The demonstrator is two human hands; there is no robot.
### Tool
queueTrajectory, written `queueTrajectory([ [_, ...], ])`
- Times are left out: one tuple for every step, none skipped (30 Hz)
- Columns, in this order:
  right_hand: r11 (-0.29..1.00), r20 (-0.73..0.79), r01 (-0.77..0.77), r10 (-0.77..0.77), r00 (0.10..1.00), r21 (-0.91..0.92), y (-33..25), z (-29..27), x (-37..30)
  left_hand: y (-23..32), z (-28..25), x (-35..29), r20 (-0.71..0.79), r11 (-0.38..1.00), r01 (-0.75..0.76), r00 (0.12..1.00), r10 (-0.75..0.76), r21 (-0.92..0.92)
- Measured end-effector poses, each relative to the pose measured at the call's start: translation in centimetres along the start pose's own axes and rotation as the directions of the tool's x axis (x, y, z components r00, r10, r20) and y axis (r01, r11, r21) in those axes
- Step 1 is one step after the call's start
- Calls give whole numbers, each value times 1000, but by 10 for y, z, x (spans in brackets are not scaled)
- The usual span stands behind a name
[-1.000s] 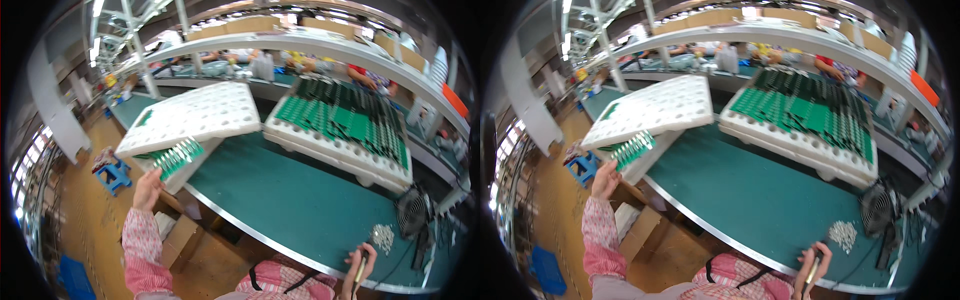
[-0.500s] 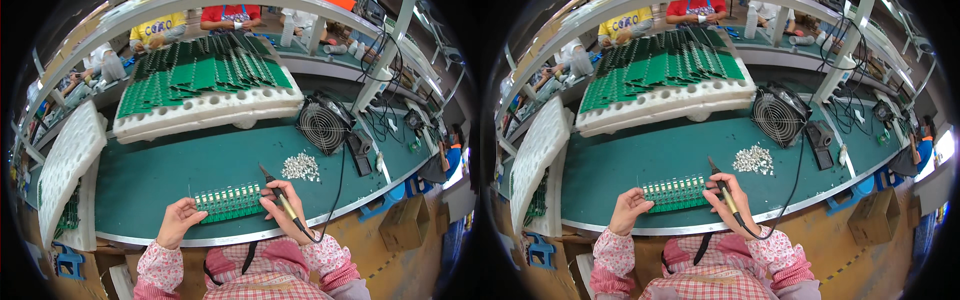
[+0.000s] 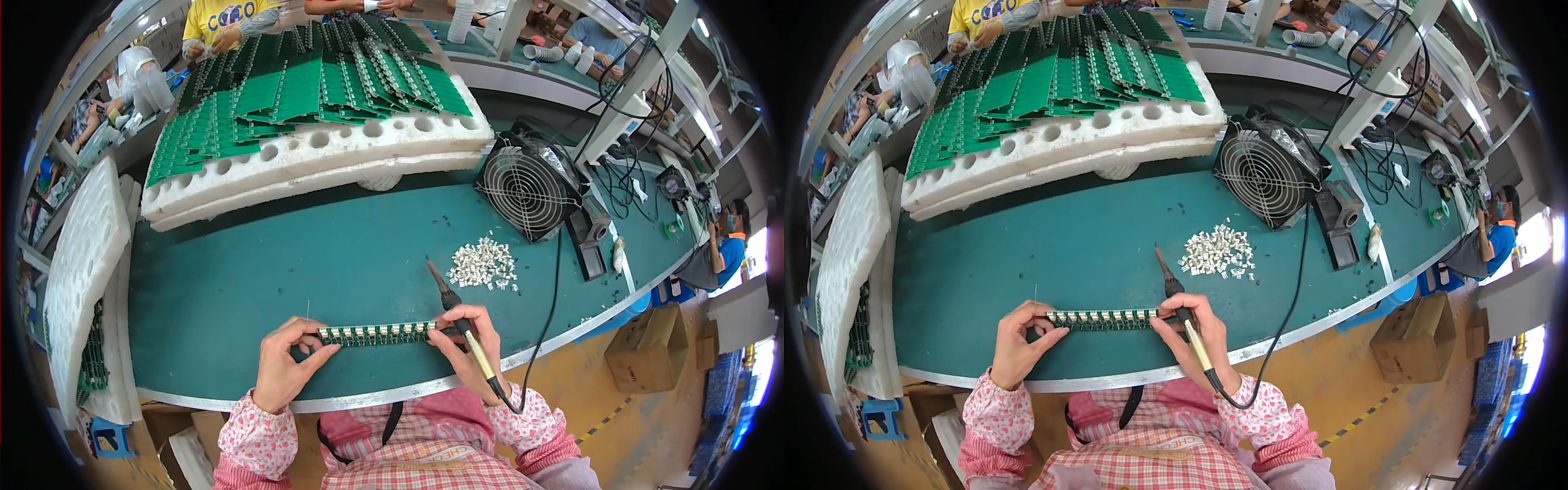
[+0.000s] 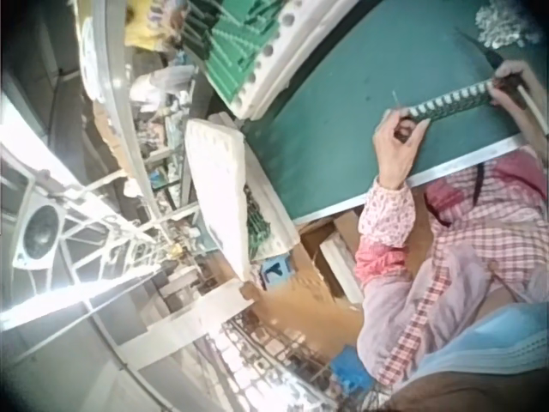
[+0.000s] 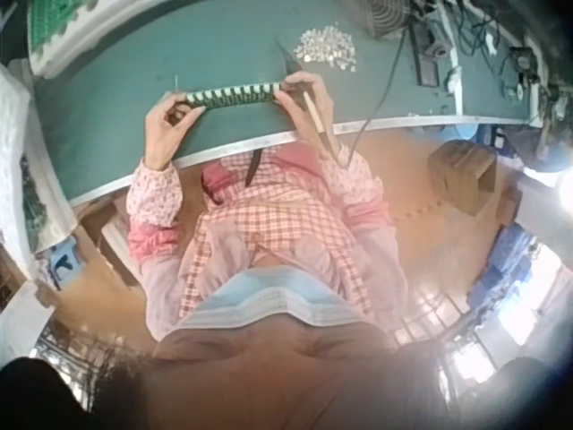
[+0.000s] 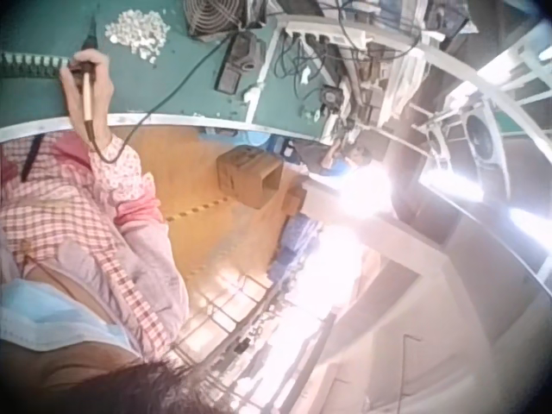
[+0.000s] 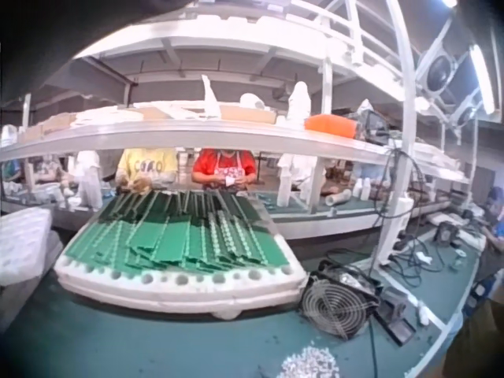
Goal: The person solders electronic components onto a printed circuit board using a soldering iron and solder wire.
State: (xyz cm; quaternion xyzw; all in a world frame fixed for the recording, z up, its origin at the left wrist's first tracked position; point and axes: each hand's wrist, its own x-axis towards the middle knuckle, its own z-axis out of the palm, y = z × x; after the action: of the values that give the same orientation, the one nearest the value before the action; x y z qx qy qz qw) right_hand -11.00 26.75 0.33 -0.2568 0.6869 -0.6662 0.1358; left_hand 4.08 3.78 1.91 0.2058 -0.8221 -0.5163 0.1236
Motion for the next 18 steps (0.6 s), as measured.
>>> queueTrajectory([
  [1000, 2, -5, 5, 1000, -5, 1, -2, -2, -1, 2, -2, 2, 1000, 4, 1000, -4, -6],
  [999, 13, 39, -39, 999, -29, 2, -3, -3, -2, 4, -5, -18, 995, 15, 1000, -17, -98],
  [995, 26, 84, -83, 996, -53, 3, -5, -5, -2, 6, -7, -37, 981, 24, 999, -31, -191],
  [995, 30, 79, -77, 997, -58, 2, -5, -6, -1, 6, -9, -37, 980, 29, 999, -37, -197],
  [996, 39, 79, -77, 996, -53, 0, -5, -8, 2, 4, -11, -20, 977, 23, 999, -28, -212],
  [996, 49, 79, -77, 996, -47, -2, -5, -9, 4, 4, -13, -4, 974, 17, 1000, -18, -227],
  [996, 54, 78, -75, 996, -51, -2, -5, -11, 3, 4, -14, -7, 972, 20, 1000, -22, -233],
  [989, 53, 104, -99, 994, -104, -2, -6, -12, 3, 4, -15, -18, 974, -14, 1000, 10, -227],
  [979, 53, 130, -123, 991, -156, -3, -6, -14, 3, 4, -16, -30, 974, -49, 999, 43, -220],
  [979, 57, 130, -123, 991, -160, -4, -6, -15, 4, 5, -16, -32, 973, -47, 999, 41, -224],
  [978, 46, 129, -124, 991, -163, -6, -5, -16, 5, 4, -17, -16, 972, -41, 999, 38, -232],
  [978, 33, 129, -125, 992, -165, -8, -5, -17, 6, 4, -18, 1, 970, -35, 999, 36, -240],
  [978, 39, 132, -128, 991, -164, -8, -4, -18, 5, 5, -20, -5, 970, -36, 999, 35, -240],
  [976, 45, 128, -122, 992, -176, -9, -4, -19, 3, 5, -21, -14, 973, -48, 999, 46, -227],
  [974, 51, 124, -117, 992, -188, -9, -4, -21, 3, 5, -22, -22, 975, -60, 998, 57, -214],
  [973, 52, 129, -121, 991, -189, -9, -5, -22, 3, 6, -22, -25, 974, -64, 998, 61, -215],
  [976, 50, 116, -109, 993, -186, -9, -6, -24, 3, 6, -23, -30, 974, -75, 997, 70, -212],
  [978, 48, 103, -96, 994, -183, -9, -6, -25, 3, 6, -24, -34, 974, -86, 996, 80, -208],
])
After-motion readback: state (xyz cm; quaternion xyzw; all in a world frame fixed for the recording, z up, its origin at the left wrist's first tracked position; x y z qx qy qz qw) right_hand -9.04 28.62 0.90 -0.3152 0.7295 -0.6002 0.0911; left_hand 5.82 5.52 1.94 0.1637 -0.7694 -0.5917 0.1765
